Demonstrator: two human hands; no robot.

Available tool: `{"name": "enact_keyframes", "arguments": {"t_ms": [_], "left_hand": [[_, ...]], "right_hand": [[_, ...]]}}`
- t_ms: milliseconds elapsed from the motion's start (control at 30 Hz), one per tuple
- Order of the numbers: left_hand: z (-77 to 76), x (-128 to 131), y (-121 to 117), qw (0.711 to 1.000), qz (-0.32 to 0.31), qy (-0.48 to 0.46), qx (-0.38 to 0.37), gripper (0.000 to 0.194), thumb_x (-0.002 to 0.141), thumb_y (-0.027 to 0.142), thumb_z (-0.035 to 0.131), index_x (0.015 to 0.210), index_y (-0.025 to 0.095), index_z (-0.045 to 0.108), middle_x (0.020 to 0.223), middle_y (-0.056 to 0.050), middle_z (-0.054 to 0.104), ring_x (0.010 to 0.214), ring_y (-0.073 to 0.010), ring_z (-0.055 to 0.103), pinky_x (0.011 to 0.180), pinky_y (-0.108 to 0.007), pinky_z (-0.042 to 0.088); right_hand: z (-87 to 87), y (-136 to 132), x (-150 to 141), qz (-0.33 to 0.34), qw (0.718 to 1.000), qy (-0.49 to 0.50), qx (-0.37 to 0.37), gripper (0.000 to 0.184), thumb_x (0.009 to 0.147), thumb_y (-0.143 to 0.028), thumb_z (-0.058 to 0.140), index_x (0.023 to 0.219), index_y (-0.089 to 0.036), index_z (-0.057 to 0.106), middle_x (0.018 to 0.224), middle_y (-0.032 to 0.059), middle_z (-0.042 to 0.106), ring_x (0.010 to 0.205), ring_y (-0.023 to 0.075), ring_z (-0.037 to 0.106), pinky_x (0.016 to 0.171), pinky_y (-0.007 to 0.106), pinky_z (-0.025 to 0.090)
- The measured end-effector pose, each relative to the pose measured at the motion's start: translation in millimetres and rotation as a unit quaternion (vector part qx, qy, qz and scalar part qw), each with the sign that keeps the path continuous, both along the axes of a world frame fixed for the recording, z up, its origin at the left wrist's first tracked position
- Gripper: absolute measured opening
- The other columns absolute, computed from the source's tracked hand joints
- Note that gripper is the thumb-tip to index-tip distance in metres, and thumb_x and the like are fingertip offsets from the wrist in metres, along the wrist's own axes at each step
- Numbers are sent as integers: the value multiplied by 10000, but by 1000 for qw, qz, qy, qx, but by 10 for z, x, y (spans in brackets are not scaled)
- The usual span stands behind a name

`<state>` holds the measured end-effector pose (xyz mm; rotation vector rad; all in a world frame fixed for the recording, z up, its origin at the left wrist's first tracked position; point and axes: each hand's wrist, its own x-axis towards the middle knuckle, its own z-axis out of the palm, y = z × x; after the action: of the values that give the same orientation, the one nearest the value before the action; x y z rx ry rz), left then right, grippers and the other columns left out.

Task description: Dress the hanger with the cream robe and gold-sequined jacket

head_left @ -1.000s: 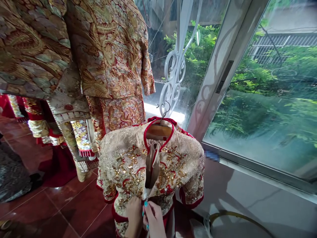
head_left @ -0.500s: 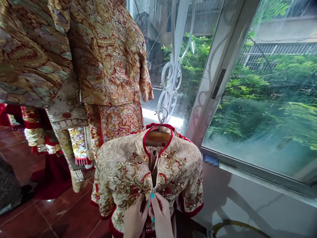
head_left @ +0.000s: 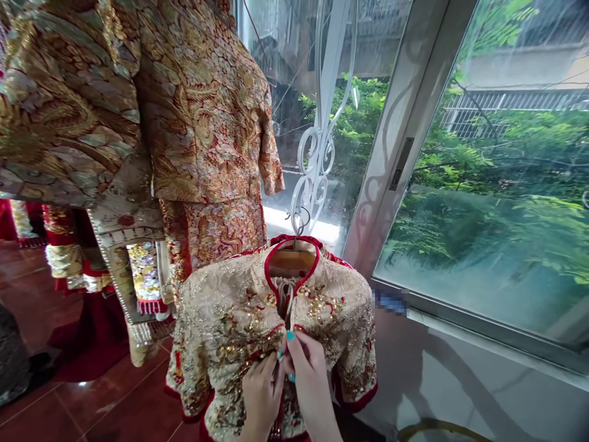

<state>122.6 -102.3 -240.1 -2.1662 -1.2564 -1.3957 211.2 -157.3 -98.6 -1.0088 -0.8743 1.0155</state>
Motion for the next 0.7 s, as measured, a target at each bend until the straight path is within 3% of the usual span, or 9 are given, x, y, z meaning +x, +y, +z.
{"name": "enact_keyframes", "arguments": {"t_ms": [133,267,367,433,500,533,567,633,700], "left_hand": [[-42,45,41,1000,-10,-23,-15,393,990,328,369,880,168,711,754,-84,774,606,-204,718,549,-275,546],[-22,49,66,990,-35,-59,-119,434,991,394,356,913,184,728,800,-86,787,644,-212,738,560,-266,555],[92,-281,14,960,-105,-78,-248,444,960,489,398,914,210,741,797,-68,787,689,-218,742,610,-268,573],[242,-708,14,948,-115,-130,-267,487,913,589,438,859,207,737,810,-69,779,720,-223,731,637,-277,581],[459,-1191,126,951,-18,-229,-208,560,833,696,483,867,186,713,818,-73,757,692,-220,702,595,-283,571],[588,-1405,234,945,48,-279,-161,609,799,730,500,948,171,692,894,-90,744,749,-229,696,626,-299,575],[721,-1579,371,940,78,-309,-122,691,757,755,529,1065,150,654,1042,-126,715,885,-259,685,713,-335,582],[964,-1777,683,944,79,-301,-105,854,637,822,567,1141,134,613,1181,-165,660,1051,-307,635,791,-376,572],[1123,-1797,943,942,16,-279,-183,802,628,838,521,999,140,659,1001,-126,714,947,-281,661,748,-351,568]], "right_hand": [[436,177,12,-13,999,-10,49,432,778,-566,612,598,-188,505,523,-75,357,459,62,259,430,210,232],[591,309,53,0,995,-63,79,453,828,-579,563,612,-183,523,528,-65,385,458,68,294,436,219,241],[462,298,434,-21,982,-166,87,461,894,-580,500,728,-166,616,560,-34,473,486,98,382,464,231,307],[283,279,907,-141,953,-249,100,424,884,-570,537,906,-167,666,717,27,608,613,145,517,569,264,425],[63,299,1440,-312,882,-333,118,513,802,-583,634,1114,-176,647,1039,113,669,899,230,601,798,366,488],[-48,328,1679,-359,847,-375,117,611,748,-610,670,1180,-179,636,1195,148,642,1060,283,576,897,426,468],[-151,368,1880,-356,838,-397,112,623,750,-612,662,1201,-185,636,1266,155,626,1146,307,551,955,459,445],[-312,466,2142,-303,862,-393,107,564,801,-591,614,1175,-172,667,1241,156,663,1128,302,591,949,450,465],[-393,554,2246,-282,883,-358,109,516,843,-578,564,1093,-152,714,1109,153,727,989,281,658,860,408,511]]}}
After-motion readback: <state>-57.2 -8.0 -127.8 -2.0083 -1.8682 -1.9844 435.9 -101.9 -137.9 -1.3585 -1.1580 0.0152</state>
